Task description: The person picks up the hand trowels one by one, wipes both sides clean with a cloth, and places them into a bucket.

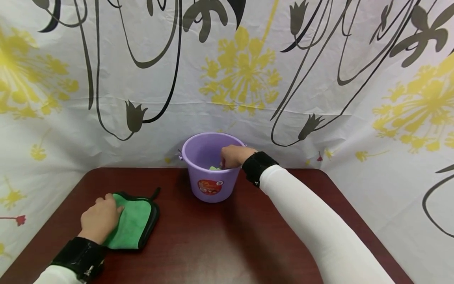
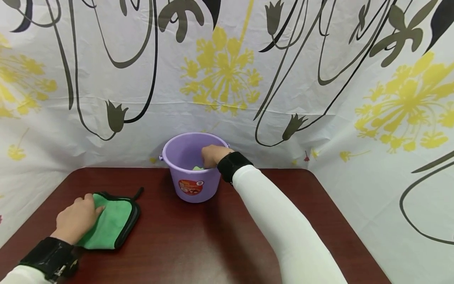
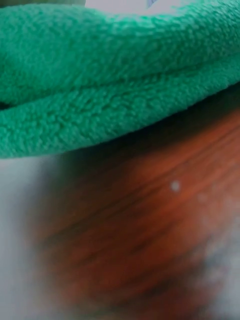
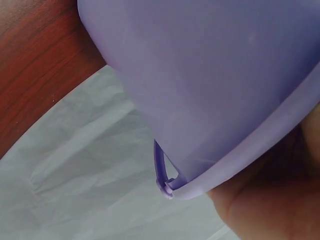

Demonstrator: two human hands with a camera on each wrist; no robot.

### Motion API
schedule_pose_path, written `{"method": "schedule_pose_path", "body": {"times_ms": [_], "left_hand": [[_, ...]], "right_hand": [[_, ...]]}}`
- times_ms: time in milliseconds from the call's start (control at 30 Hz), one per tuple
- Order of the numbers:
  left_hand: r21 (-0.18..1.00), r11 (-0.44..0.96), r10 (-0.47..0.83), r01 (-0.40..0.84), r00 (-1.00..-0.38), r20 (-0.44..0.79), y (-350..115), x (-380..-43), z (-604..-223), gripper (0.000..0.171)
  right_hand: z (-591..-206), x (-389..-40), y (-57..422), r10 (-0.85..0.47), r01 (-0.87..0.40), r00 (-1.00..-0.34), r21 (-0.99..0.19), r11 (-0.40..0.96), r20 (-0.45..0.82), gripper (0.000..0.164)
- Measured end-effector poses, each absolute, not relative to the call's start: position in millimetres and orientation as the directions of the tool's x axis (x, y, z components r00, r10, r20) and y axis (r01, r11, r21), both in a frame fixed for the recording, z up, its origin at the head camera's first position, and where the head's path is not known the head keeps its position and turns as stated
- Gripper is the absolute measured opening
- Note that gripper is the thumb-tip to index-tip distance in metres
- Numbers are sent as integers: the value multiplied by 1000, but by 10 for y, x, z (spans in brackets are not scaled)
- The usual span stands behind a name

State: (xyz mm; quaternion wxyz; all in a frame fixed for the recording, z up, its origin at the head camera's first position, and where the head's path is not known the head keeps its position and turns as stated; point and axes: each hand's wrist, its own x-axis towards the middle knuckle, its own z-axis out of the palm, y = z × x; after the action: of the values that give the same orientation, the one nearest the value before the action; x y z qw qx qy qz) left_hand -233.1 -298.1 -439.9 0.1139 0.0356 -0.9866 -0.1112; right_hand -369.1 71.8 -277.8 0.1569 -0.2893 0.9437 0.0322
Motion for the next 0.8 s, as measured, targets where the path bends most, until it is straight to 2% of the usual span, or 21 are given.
{"method": "schedule_pose_path", "body": {"times_ms": [67, 133, 367, 567, 633, 733, 800], "left_hand": [[230, 972, -94, -40, -970, 225, -2978, -2326, -4399, 48], [232, 972, -96, -43, -970, 221, -2974, -2322, -4396, 49], [238, 964, -146, -116, -983, 112, -2995, -2325, -4368, 55], [231, 957, -168, -173, -985, -42, -3029, -2348, -4361, 63], [225, 958, -170, -180, -983, -62, -3025, -2354, -4352, 65], [214, 960, -169, -178, -984, -63, -3016, -2347, -4347, 66], [207, 963, -165, -173, -985, -54, -3012, -2332, -4351, 66]], "right_hand": [[-2783, -3709, 714, -526, -549, -782, -30, 835, -336, 48], [-2788, -3717, 709, -517, -543, -781, -29, 839, -351, 55], [-2751, -3721, 698, -525, -573, -770, 30, 819, -363, 47], [-2685, -3753, 721, -549, -597, -740, 4, 802, -387, 52], [-2676, -3753, 748, -575, -612, -730, -22, 791, -370, 48], [-2658, -3726, 799, -628, -648, -708, -59, 760, -323, 29], [-2639, -3697, 838, -660, -669, -692, -85, 739, -291, 24]]}}
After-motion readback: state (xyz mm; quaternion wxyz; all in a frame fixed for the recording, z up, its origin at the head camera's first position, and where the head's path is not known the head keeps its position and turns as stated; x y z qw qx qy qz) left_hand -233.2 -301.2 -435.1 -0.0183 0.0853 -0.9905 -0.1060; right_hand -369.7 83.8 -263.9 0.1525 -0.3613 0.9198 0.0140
